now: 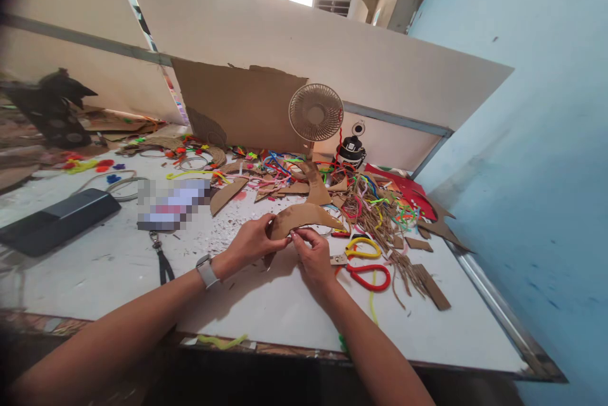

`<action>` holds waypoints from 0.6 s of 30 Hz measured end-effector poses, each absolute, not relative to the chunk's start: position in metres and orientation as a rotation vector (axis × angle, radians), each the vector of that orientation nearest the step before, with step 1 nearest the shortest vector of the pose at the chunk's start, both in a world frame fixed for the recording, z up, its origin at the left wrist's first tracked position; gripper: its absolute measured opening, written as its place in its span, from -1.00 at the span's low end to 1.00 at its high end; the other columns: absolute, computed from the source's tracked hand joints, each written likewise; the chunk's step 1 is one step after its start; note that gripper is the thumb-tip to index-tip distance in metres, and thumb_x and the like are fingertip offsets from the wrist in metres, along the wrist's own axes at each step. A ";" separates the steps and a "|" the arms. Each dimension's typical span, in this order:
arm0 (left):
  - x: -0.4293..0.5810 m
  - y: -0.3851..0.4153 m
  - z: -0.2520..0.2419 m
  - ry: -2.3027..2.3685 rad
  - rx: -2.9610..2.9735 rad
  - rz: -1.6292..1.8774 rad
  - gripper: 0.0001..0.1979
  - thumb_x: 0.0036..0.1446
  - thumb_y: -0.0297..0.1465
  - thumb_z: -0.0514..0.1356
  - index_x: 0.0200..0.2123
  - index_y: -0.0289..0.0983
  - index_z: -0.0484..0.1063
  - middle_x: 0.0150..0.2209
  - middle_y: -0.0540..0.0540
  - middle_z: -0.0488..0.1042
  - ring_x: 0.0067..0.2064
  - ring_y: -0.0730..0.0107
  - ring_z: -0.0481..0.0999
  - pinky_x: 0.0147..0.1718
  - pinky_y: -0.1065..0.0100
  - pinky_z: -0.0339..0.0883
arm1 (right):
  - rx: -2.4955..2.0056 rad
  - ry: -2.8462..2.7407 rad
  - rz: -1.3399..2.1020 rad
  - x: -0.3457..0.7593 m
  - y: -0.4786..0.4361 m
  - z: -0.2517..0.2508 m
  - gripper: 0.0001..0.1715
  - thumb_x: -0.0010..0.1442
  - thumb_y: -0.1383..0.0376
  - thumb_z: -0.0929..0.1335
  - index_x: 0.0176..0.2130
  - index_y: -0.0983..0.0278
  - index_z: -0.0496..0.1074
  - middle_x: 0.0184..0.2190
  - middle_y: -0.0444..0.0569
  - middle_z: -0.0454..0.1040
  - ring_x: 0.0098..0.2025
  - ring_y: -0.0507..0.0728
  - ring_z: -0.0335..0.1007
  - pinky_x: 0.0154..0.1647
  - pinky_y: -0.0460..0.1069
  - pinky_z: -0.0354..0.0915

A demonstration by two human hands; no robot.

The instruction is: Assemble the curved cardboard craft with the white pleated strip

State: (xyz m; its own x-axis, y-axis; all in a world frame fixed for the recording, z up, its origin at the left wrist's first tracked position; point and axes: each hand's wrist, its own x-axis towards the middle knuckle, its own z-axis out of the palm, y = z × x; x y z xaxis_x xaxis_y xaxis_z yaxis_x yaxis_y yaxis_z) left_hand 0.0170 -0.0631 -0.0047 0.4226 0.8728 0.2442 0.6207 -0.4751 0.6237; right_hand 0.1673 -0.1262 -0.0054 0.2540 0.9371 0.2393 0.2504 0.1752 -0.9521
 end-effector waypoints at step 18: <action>0.017 -0.065 0.000 1.299 2.199 0.735 -0.51 -0.13 -0.06 0.18 -0.19 -0.27 0.34 -0.44 -0.08 0.48 -0.41 0.29 0.45 -0.47 0.42 0.17 | -1.314 -1.218 0.751 0.168 -0.126 -0.006 -0.81 -0.01 0.21 0.37 -0.37 0.26 0.49 -0.38 -0.03 0.51 -0.30 0.11 0.39 -0.24 0.00 0.26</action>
